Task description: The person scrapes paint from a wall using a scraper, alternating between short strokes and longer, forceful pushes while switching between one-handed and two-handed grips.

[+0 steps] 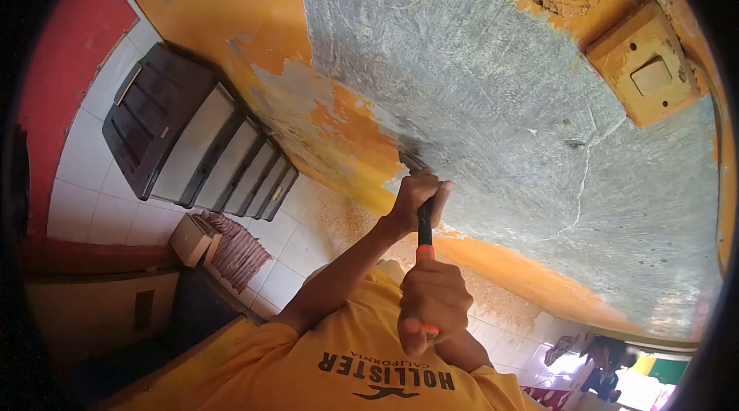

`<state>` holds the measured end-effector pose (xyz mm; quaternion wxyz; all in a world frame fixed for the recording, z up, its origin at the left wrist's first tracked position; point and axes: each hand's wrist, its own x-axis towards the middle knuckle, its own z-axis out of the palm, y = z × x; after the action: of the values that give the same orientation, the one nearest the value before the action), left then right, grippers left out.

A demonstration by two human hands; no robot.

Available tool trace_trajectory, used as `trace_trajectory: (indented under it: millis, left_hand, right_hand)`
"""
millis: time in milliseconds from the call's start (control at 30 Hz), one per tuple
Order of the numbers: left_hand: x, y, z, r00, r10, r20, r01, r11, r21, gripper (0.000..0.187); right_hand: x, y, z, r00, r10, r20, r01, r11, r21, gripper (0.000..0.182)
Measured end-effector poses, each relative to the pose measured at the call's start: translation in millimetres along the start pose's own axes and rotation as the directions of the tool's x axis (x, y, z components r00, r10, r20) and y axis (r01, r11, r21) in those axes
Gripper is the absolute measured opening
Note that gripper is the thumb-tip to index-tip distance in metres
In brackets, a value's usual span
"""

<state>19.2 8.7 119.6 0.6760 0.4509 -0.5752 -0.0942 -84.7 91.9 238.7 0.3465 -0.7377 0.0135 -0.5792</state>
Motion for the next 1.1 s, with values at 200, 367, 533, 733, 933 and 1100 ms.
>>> trace_trajectory:
  millis: [200, 367, 533, 733, 933, 1100]
  left_hand:
    - [-18, -18, -3, 0.998, -0.055, -0.024, 0.056, 0.998, 0.022, 0.039]
    - [-15, -19, 5, 0.999, -0.01, -0.044, 0.01, 1.0, -0.001, 0.04]
    - [-33, -28, 7, 0.995, -0.1, -0.006, 0.1, 0.995, 0.003, 0.042]
    - [-43, -49, 9, 0.999, -0.054, -0.008, 0.054, 0.996, 0.065, 0.044]
    - [-33, -33, 8, 1.0, -0.031, -0.007, 0.03, 1.0, -0.002, 0.046]
    - [-70, -64, 15, 0.972, -0.216, 0.092, 0.217, 0.976, 0.001, 0.044]
  right_hand:
    - [-12, 23, 10, 1.0, -0.003, -0.027, 0.002, 1.0, -0.017, 0.04]
    - [-11, 14, 4, 0.997, -0.042, 0.068, 0.046, 0.997, -0.054, 0.035]
    - [-27, 28, -1, 0.997, 0.062, 0.042, -0.058, 0.993, -0.098, 0.038]
    - [-43, 42, -5, 0.999, 0.028, 0.034, -0.029, 0.999, 0.026, 0.031]
    - [-33, 24, 0, 0.998, 0.035, 0.053, -0.036, 0.999, 0.012, 0.022]
    - [-66, 68, -11, 0.99, 0.114, 0.085, -0.098, 0.981, -0.167, 0.036]
